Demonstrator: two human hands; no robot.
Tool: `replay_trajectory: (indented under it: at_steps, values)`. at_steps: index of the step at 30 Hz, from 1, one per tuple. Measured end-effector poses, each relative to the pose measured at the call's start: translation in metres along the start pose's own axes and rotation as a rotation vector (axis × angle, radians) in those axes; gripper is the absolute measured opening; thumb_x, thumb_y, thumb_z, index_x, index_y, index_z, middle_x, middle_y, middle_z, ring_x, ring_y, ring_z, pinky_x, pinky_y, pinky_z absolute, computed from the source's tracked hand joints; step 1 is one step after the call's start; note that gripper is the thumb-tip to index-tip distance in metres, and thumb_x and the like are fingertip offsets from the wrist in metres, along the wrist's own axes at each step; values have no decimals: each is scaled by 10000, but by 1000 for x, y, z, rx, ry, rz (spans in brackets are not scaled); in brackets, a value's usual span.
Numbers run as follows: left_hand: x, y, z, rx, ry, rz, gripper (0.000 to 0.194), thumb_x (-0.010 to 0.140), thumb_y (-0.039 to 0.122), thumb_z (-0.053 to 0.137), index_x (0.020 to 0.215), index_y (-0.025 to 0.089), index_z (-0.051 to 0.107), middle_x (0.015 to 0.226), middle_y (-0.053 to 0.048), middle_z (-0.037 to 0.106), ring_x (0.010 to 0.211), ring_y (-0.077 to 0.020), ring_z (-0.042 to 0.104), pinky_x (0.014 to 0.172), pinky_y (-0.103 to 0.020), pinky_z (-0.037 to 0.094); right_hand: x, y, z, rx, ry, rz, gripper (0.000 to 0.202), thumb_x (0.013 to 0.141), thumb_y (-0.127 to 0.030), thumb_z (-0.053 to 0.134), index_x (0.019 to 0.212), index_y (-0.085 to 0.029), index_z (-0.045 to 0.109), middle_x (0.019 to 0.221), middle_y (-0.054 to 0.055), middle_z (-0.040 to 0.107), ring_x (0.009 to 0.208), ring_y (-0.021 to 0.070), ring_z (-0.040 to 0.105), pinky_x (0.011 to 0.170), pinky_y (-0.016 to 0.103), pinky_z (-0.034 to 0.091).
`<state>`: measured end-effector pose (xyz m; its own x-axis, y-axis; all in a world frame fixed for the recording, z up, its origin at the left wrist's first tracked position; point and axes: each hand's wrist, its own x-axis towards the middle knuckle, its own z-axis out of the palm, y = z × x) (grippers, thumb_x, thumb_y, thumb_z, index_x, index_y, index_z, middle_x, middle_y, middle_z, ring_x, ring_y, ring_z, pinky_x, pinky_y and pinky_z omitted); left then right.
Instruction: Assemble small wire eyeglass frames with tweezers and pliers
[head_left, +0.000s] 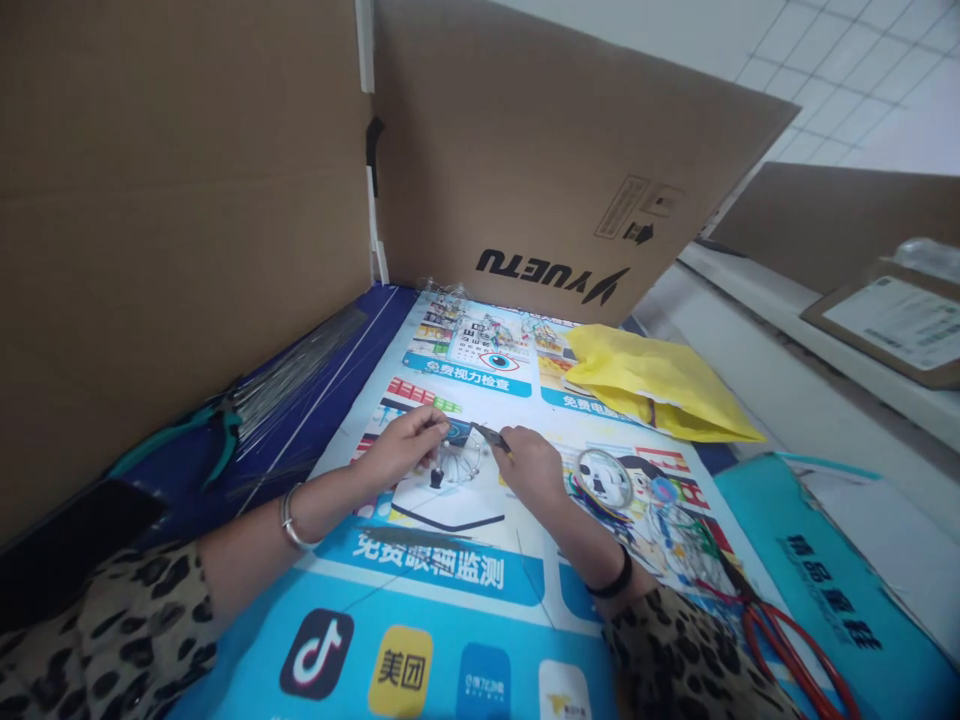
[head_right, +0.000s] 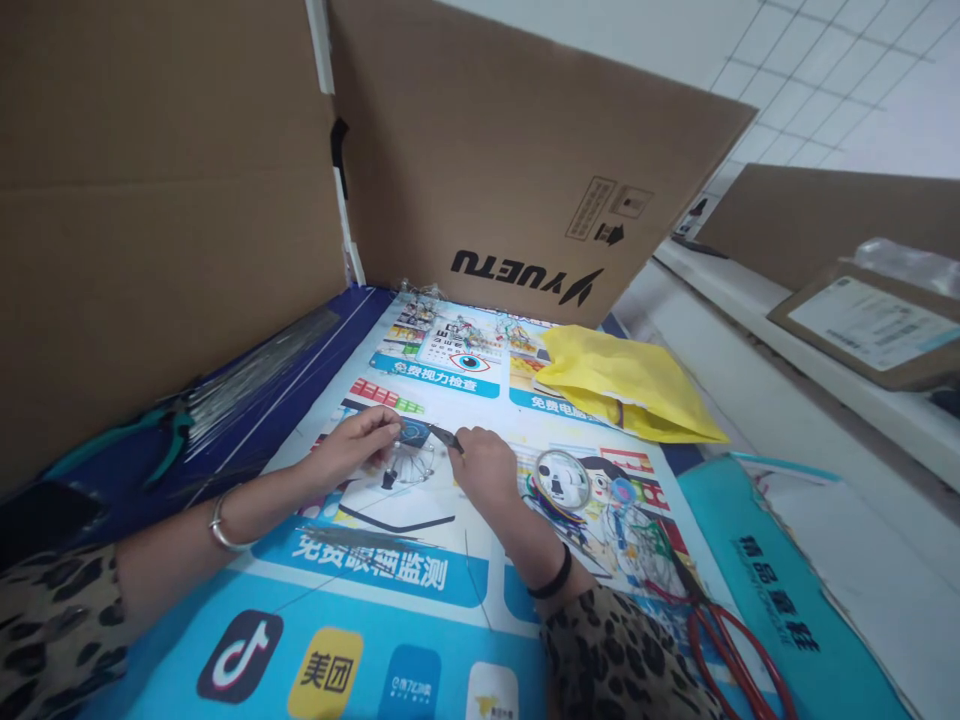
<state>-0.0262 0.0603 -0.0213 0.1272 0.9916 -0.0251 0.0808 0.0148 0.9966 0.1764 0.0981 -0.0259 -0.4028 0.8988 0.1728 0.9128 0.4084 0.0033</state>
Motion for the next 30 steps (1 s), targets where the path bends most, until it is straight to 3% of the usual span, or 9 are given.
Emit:
replay_trajectory:
  at_steps: [4, 8, 12, 19, 24, 30]
  values:
    - [-1, 1, 1, 64, 50, 14, 240, 831, 416, 458, 782, 181, 473, 534, 55, 480, 462, -82, 450, 452, -184, 356, -1, 1, 0, 1, 7, -10, 165, 849, -336, 462, 833, -206, 562, 837, 21, 622, 820, 152, 543, 633, 239, 301]
    - [-6, 8, 2, 277, 188, 15, 271, 841, 415, 437, 702, 186, 480, 498, 62, 467, 453, -88, 444, 478, -198, 351, -1, 1, -2, 16, 1, -11, 173, 853, -342, 459, 830, -206, 565, 835, 24, 619, 823, 153, 543, 635, 240, 305]
    - [-13, 11, -1, 415, 236, 14, 314, 848, 418, 414, 642, 190, 475, 507, 48, 493, 471, -105, 458, 471, -207, 327, 0, 1, -1, 22, 4, -2, 186, 856, -343, 453, 824, -203, 571, 826, 28, 621, 809, 156, 545, 626, 244, 300]
    - [-14, 13, -3, 653, 127, 8, 415, 868, 477, 339, 621, 187, 502, 569, 19, 525, 546, -134, 486, 508, -229, 329, 2, 1, 0, 15, 3, -1, 164, 846, -330, 466, 815, -209, 573, 807, 27, 619, 786, 158, 543, 615, 248, 290]
    - [-13, 10, -1, 676, 133, 124, 260, 832, 414, 448, 845, 183, 566, 794, -20, 579, 748, -163, 543, 658, -254, 405, 2, 2, 0, 30, 3, -16, 174, 849, -340, 460, 818, -209, 570, 813, 29, 621, 788, 163, 545, 611, 254, 288]
    - [-14, 0, 2, 631, 134, 56, 232, 796, 358, 515, 965, 199, 528, 833, -19, 607, 740, -156, 571, 668, -260, 432, 3, 3, -1, 46, 10, -15, 166, 842, -335, 468, 805, -214, 575, 799, 18, 619, 781, 164, 554, 601, 261, 291]
